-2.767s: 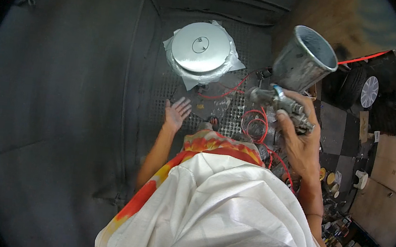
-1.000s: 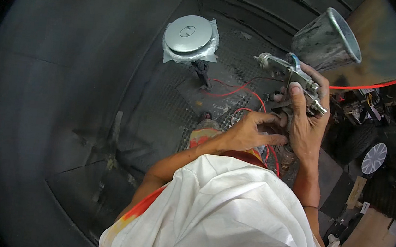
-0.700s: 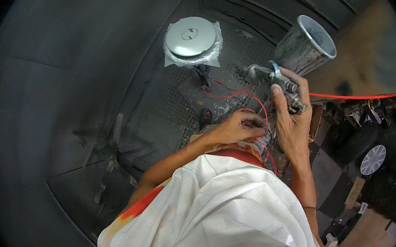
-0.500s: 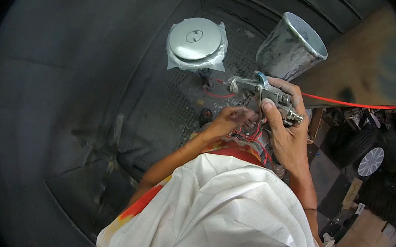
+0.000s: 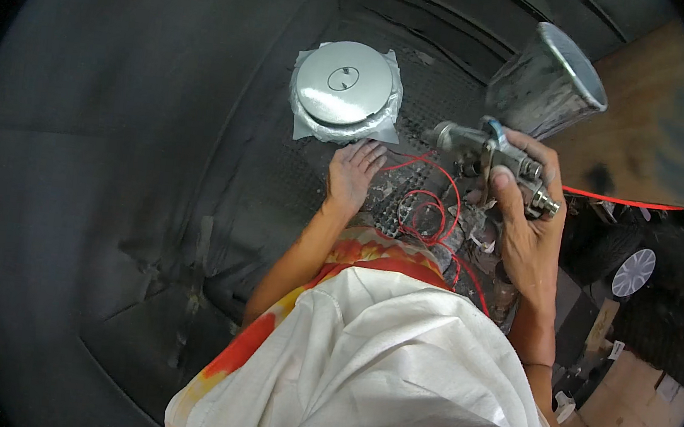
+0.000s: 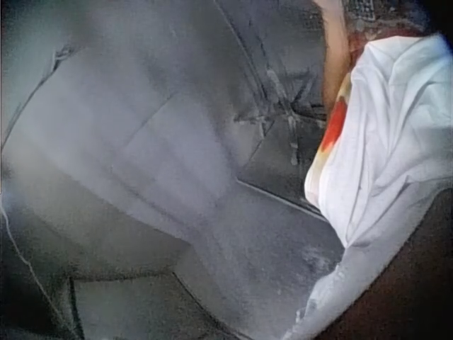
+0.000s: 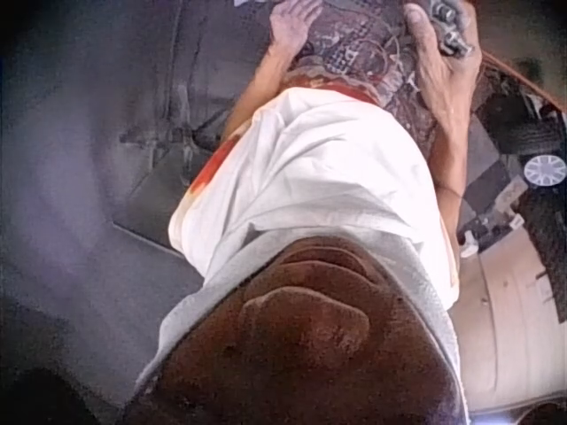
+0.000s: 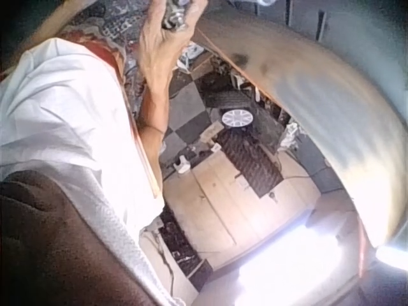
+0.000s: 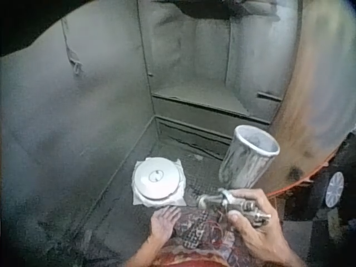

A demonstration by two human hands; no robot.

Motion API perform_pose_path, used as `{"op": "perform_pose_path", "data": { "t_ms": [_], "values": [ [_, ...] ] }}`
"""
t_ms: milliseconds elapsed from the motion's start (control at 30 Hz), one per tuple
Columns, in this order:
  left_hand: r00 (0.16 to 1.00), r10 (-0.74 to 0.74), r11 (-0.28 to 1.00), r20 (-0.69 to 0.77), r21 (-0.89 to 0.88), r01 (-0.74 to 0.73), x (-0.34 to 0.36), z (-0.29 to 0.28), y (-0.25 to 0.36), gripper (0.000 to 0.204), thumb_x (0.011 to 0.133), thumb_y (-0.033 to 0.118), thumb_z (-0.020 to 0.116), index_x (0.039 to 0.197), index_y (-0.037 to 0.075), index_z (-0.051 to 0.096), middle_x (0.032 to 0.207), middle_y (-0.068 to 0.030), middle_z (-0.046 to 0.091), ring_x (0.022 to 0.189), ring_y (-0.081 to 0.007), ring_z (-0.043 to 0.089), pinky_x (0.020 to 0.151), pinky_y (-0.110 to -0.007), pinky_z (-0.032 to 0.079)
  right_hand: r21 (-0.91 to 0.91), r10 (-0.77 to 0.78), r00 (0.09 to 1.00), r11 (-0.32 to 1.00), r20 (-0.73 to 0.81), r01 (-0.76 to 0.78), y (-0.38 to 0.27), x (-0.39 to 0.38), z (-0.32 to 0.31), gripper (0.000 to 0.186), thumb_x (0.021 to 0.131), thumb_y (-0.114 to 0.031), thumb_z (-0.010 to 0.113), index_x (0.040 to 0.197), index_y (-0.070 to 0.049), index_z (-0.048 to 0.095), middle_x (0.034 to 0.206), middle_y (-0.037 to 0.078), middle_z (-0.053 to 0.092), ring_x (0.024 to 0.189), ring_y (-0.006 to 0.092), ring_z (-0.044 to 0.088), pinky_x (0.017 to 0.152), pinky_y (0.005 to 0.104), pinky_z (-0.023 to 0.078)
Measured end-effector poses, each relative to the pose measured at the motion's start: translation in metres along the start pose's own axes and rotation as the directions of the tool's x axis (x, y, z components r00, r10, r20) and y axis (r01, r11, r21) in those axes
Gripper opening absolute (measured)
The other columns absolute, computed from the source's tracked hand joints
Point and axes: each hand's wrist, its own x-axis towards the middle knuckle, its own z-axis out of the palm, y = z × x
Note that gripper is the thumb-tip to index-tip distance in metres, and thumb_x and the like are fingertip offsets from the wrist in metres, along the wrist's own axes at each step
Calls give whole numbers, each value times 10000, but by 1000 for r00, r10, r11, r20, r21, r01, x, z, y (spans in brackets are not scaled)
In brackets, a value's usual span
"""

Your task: The recorder uses a spray gun to apply paint or coating to a circular metal part in a paint booth.

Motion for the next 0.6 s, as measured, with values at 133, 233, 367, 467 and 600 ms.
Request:
{"op": "perform_pose_path", "data": {
  "t_ms": [133,233,367,467,600],
  "values": [
    [998,4,989,-64,-150,-14,7,-5,-1,465,956,159,484,1321,-123,418,1407,-271,458,1362,-426,446,1204,-526,341,106,56,994,992,95,-66,-2,3,10,297,997,-130,646,1275,-51,579,989,15,652,833,45,570,727,205,476],
    [997,-3,984,-83,-180,-12,7,-1,-1,387,941,119,501,1245,-116,459,1384,-265,464,1367,-436,436,1203,-541,340,-117,-149,988,983,-49,142,14,13,8,294,1002,-121,635,1280,-45,574,1016,24,645,845,51,576,731,205,478],
    [997,-32,974,-77,-225,14,8,-3,0,362,925,95,524,1215,-117,475,1388,-262,461,1371,-435,431,1205,-542,339,-110,-98,987,990,-127,85,17,13,4,298,1001,-113,634,1285,-45,574,1016,27,646,872,68,581,779,223,481],
    [998,-33,976,-52,-216,21,9,-3,1,355,926,93,525,1211,-115,480,1397,-266,457,1372,-430,433,1207,-541,337,-83,-77,989,994,-128,67,23,14,12,311,993,-120,648,1288,-54,574,976,24,649,836,59,564,745,217,469],
    [999,-42,975,-33,-221,34,12,-10,0,362,923,96,535,1210,-117,484,1406,-267,452,1366,-421,441,1212,-536,334,-104,-46,999,994,-29,43,16,8,30,305,992,-118,646,1278,-50,566,937,20,641,789,60,554,696,229,471]
  ]
}}
